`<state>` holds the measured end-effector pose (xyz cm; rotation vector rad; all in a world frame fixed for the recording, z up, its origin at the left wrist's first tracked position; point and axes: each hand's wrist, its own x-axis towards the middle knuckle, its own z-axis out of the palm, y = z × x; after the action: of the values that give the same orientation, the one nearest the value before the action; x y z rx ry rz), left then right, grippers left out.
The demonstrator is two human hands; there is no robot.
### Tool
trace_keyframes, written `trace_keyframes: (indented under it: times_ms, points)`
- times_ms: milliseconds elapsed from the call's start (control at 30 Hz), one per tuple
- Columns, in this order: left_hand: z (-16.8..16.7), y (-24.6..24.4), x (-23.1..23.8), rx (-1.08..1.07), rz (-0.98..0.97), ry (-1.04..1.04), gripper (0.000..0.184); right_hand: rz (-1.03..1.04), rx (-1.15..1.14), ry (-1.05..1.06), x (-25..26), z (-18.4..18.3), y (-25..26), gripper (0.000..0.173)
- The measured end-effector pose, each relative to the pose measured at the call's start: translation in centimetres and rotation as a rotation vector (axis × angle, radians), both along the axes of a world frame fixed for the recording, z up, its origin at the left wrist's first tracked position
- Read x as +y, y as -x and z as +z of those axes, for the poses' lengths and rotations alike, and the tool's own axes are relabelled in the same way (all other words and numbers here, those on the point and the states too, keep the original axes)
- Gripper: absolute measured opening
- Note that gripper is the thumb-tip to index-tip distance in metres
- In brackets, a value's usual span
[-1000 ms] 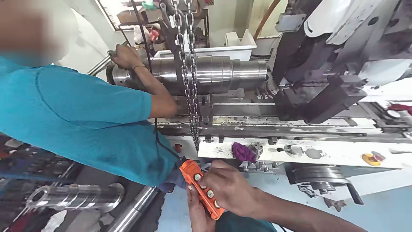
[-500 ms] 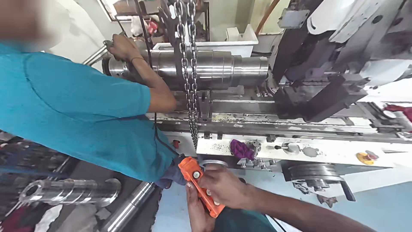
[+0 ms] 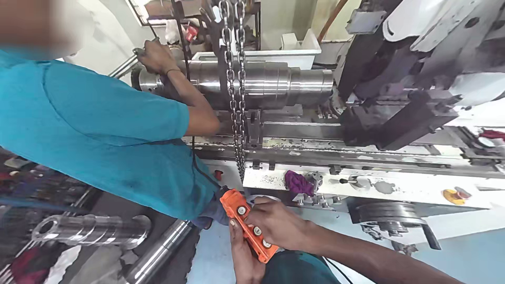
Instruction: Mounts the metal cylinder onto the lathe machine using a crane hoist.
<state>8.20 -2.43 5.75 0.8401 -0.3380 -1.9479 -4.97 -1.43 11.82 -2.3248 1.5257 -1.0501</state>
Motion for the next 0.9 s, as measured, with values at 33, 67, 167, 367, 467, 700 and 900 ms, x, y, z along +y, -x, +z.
trace_keyframes:
  times_ms: [33, 67, 167, 367, 467, 700, 900]
  points:
    - [-0.1, 0.1, -0.1, 0.011, 0.003, 0.000, 0.040, -0.011, 0.022, 0.020, -0.1, 0.2, 0.2, 0.009]
    - [-0.1, 0.2, -0.2, 0.011, 0.012, 0.001, 0.039, -0.024, 0.034, 0.051, -0.3, 0.6, 0.4, 0.009]
    - [0.3, 0.0, 0.1, -0.009, 0.010, -0.010, 0.037, 0.010, 0.059, 0.046, 0.2, 0.2, -0.3, 0.009]
    - [-0.4, -0.2, -0.3, 0.041, 0.022, -0.007, 0.039, -0.047, 0.005, 0.105, -0.3, 1.9, 0.3, 0.010]
    - [-0.1, -0.2, -0.5, 0.077, 0.023, 0.012, 0.038, -0.075, -0.042, 0.154, 0.0, 3.1, 0.0, 0.012]
    - [-0.3, -0.2, -0.5, -0.011, 0.004, 0.020, 0.036, -0.045, 0.076, 0.073, -0.2, 0.4, -0.4, 0.007]
    - [-1.1, -0.1, -0.3, -0.051, 0.010, 0.038, 0.035, -0.030, 0.064, 0.060, -0.3, -0.3, -0.3, 0.009]
